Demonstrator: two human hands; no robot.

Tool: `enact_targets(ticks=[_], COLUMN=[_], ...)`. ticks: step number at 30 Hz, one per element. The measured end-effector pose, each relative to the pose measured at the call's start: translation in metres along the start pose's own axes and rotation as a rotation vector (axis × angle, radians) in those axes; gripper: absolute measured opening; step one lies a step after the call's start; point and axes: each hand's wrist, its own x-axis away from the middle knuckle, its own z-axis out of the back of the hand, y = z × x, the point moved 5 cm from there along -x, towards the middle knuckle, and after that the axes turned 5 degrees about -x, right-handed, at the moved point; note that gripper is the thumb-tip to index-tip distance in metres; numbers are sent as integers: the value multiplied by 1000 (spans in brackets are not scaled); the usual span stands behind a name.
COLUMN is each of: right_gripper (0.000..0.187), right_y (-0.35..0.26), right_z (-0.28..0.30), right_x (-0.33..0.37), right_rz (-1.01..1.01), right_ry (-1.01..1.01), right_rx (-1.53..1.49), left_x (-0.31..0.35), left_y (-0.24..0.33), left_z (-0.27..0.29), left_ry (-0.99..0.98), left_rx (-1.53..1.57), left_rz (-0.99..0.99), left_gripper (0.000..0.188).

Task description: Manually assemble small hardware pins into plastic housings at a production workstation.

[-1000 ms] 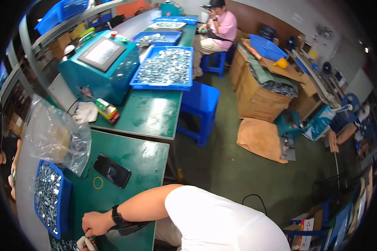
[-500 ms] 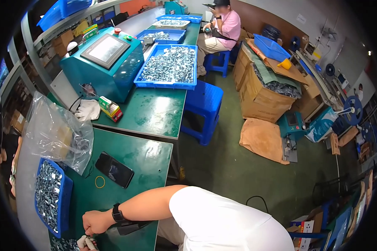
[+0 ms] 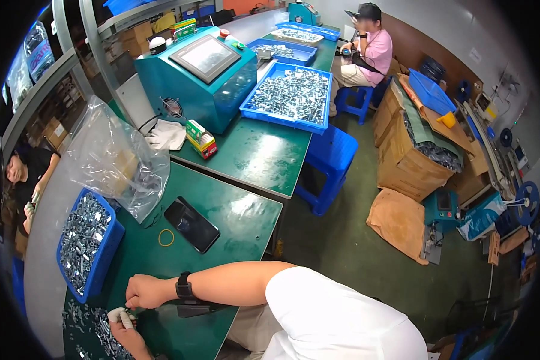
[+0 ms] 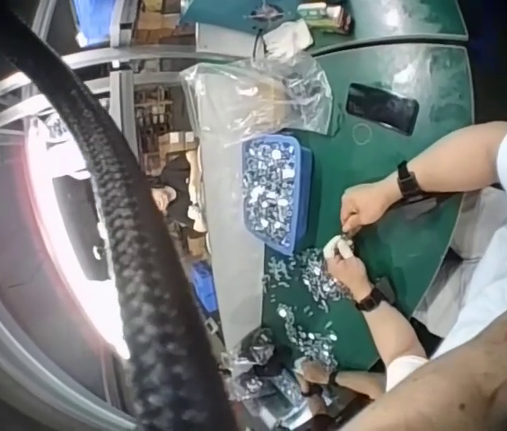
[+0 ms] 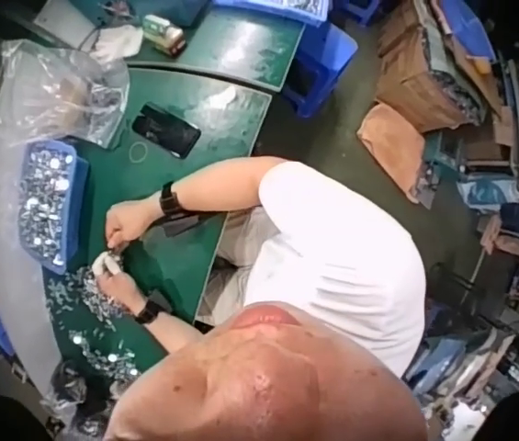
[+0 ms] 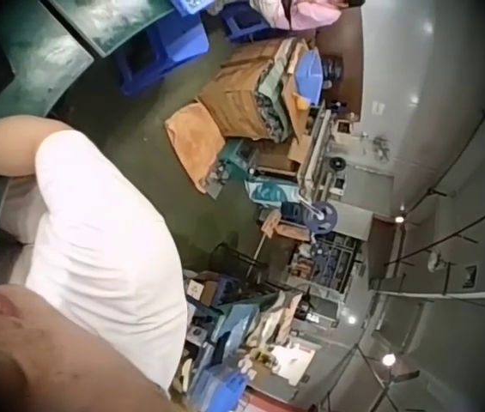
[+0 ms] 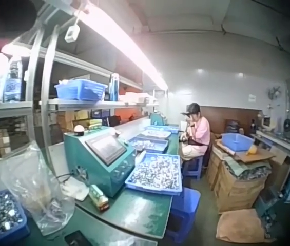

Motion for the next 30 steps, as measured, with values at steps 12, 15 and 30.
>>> enact_targets(ticks=[12,15,30], right_gripper=[19,19,20], right_y=[-1,2,3], right_z=[8,7,0], right_x=[-3,-3,-6], right_rz=[-77,-147,-235], right_ry=[17,-17,-52], right_rx=[-22,-76,-95], left_x=[-9,-36,-182], left_y=[10,50,93], left_z=[17,26,-3], left_ry=[197,285,231], left_rx=[130,-76,-683], left_rz=[193,22,-545], left_gripper=[10,13,14])
